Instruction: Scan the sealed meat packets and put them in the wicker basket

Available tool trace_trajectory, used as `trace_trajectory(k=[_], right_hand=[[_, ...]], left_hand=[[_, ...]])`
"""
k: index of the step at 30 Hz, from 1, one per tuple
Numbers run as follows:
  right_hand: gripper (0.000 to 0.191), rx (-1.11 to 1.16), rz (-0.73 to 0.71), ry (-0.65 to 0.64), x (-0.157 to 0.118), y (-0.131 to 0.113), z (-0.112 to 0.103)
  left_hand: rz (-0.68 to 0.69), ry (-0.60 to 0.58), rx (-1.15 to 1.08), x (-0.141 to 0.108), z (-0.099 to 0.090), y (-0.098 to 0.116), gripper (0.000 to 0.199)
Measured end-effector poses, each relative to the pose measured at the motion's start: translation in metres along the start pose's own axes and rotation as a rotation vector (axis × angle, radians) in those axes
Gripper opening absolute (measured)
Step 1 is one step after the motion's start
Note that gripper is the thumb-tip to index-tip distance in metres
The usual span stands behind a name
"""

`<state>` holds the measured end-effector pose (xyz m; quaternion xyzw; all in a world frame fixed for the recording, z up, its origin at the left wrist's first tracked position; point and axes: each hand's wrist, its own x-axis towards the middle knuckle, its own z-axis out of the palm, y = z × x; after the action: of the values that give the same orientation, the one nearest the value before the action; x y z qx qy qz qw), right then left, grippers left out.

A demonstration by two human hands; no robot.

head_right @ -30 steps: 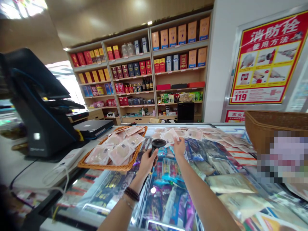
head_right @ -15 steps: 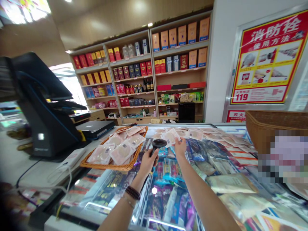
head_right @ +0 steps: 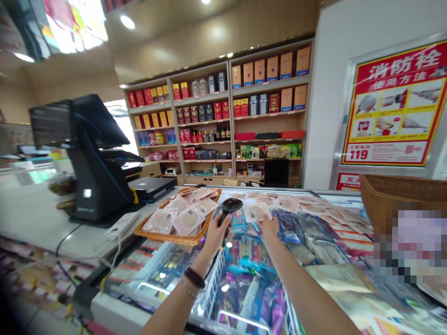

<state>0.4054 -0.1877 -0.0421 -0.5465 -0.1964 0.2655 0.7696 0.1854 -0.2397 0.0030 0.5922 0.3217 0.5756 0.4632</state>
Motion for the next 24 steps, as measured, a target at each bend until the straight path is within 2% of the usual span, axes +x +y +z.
trace_trajectory(k=[3,8,12,16,20,22,24], right_hand=[[0.022,-0.036,0.14,0.057,-0.008,-0.024,0.018],[0.032,-0.035,0.098,-0.103,-0.033,-0.046,0.073],[0.037,-0.055,0.081,-0.253,-0.066,-0.045,0.125],[0.032,-0.182,-0.007,-0.453,-0.108,-0.03,0.167],[0.027,-0.271,-0.078,-0.653,-0.139,-0.013,0.185],[0.023,-0.301,-0.165,-0.697,-0.143,-0.008,0.184],[0.02,-0.352,-0.273,-0.685,-0.139,-0.006,0.175]], left_hand=[[0.061,0.08,0.018,0.006,-0.024,0.022,0.071],[0.098,0.253,0.145,0.013,-0.093,0.057,0.07],[0.111,0.395,0.253,0.007,-0.153,0.076,0.074],[0.087,0.496,0.314,-0.011,-0.199,0.082,0.076],[0.031,0.549,0.348,-0.034,-0.228,0.079,0.073],[0.051,0.583,0.359,-0.042,-0.236,0.076,0.072],[0.073,0.608,0.364,-0.049,-0.24,0.073,0.071]])
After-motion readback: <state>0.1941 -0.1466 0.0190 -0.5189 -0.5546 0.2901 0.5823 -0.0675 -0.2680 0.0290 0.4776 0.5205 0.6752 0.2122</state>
